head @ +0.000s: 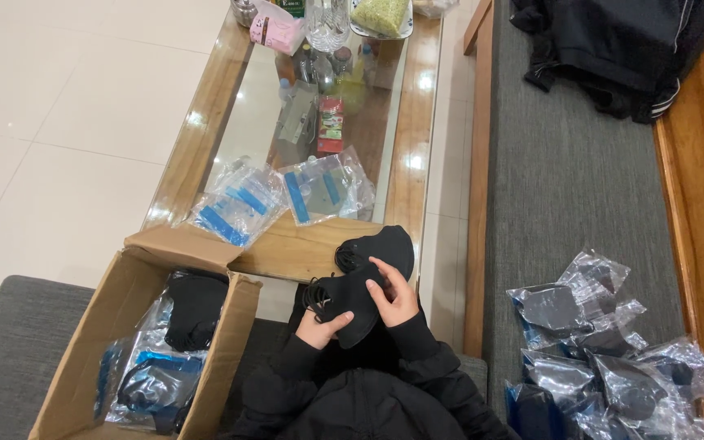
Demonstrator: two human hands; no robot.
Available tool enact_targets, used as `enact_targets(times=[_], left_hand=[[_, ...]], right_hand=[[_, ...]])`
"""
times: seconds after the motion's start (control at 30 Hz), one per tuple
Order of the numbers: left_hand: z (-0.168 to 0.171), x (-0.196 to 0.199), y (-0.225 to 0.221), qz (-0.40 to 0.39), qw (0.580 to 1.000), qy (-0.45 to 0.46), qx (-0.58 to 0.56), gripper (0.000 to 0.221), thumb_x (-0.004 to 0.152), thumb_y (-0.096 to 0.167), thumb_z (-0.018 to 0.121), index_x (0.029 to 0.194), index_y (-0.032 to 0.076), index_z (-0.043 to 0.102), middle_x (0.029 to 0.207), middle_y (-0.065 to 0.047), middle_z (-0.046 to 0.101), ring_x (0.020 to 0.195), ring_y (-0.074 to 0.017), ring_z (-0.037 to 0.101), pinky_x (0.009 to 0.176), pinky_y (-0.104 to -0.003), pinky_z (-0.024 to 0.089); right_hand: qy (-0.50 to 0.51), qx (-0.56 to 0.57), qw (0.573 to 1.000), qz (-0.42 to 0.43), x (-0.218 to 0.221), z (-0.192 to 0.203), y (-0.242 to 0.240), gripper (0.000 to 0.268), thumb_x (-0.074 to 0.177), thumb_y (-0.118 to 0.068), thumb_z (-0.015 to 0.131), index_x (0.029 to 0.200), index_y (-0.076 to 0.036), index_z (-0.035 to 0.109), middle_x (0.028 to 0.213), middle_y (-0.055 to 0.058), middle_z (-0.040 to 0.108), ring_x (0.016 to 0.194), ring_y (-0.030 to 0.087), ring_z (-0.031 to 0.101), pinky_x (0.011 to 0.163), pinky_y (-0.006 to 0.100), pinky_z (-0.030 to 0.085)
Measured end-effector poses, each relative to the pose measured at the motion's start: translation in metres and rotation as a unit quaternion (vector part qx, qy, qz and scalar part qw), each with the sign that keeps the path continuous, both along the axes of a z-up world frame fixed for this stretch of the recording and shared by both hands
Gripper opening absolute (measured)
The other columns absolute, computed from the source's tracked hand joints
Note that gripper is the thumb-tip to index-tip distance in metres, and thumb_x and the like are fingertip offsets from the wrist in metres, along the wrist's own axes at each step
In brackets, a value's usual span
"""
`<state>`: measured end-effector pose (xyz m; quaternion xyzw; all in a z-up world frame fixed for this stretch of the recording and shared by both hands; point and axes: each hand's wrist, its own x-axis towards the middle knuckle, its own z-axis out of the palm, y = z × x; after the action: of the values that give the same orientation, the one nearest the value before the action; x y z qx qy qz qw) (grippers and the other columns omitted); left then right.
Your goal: Inspecting and packaging black face masks into plastic bags
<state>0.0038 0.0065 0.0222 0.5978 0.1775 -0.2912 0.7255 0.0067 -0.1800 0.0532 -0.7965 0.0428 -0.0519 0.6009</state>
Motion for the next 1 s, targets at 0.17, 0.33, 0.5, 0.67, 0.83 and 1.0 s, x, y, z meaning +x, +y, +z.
enact_targets(times=[0.17,0.33,0.5,0.67,0.83,1.0], left_hand=[[-0.012,0.003,-0.002,-0.014,1.000,-0.001,0.028,0.029,0.076,0.013,0.093,0.099,0.002,0.077,0.082,-0.015,0.076,0.073,-0.0247,0.075,0.058,-0.034,0.065],[-0.021,0.005,0.003,-0.005,0.998,-0.004,0.055,0.031,0.076,0.016,0.093,0.097,0.002,0.075,0.078,-0.014,0.072,0.070,-0.0233,0.072,0.057,-0.035,0.064],[-0.028,0.004,0.001,-0.014,0.997,-0.005,0.080,0.032,0.076,0.020,0.093,0.097,0.002,0.076,0.081,-0.018,0.075,0.075,-0.0273,0.076,0.062,-0.036,0.067],[-0.028,0.008,0.003,0.052,0.997,0.002,0.055,0.032,0.077,0.017,0.094,0.098,0.000,0.075,0.082,-0.018,0.075,0.074,-0.0257,0.074,0.062,-0.038,0.066],[-0.027,0.004,0.007,0.136,0.990,0.021,0.010,0.040,0.078,0.015,0.095,0.104,-0.003,0.072,0.089,-0.023,0.075,0.079,-0.0308,0.075,0.065,-0.046,0.066],[-0.027,0.003,0.008,0.173,0.984,0.035,0.034,0.050,0.074,0.021,0.097,0.110,0.000,0.069,0.092,-0.020,0.073,0.068,-0.0268,0.075,0.063,-0.037,0.066]], right_hand=[[-0.069,-0.085,0.994,-0.029,-0.001,-0.015,-0.001,0.023,0.090,-0.018,0.077,0.114,-0.016,0.078,0.107,0.004,0.070,0.100,0.025,0.065,0.079,0.033,0.058],[-0.143,-0.193,0.969,-0.052,0.000,-0.013,-0.002,0.009,0.086,-0.025,0.082,0.093,-0.019,0.080,0.104,-0.002,0.063,0.108,0.024,0.056,0.086,0.032,0.050],[-0.124,-0.114,0.985,-0.035,-0.005,-0.011,0.005,0.009,0.090,-0.018,0.079,0.096,-0.011,0.078,0.074,0.006,0.067,0.079,0.025,0.065,0.069,0.032,0.054],[-0.094,-0.101,0.990,-0.039,-0.011,-0.032,0.014,0.011,0.086,-0.021,0.082,0.094,-0.015,0.079,0.069,0.004,0.068,0.067,0.021,0.062,0.059,0.030,0.052],[-0.091,-0.084,0.992,-0.015,-0.012,-0.037,0.020,0.008,0.086,-0.020,0.081,0.093,-0.015,0.079,0.070,0.003,0.070,0.062,0.021,0.060,0.053,0.029,0.052],[-0.099,-0.072,0.992,0.014,-0.014,-0.033,0.025,0.013,0.085,-0.014,0.081,0.095,-0.008,0.077,0.073,0.009,0.071,0.064,0.024,0.064,0.051,0.031,0.053]])
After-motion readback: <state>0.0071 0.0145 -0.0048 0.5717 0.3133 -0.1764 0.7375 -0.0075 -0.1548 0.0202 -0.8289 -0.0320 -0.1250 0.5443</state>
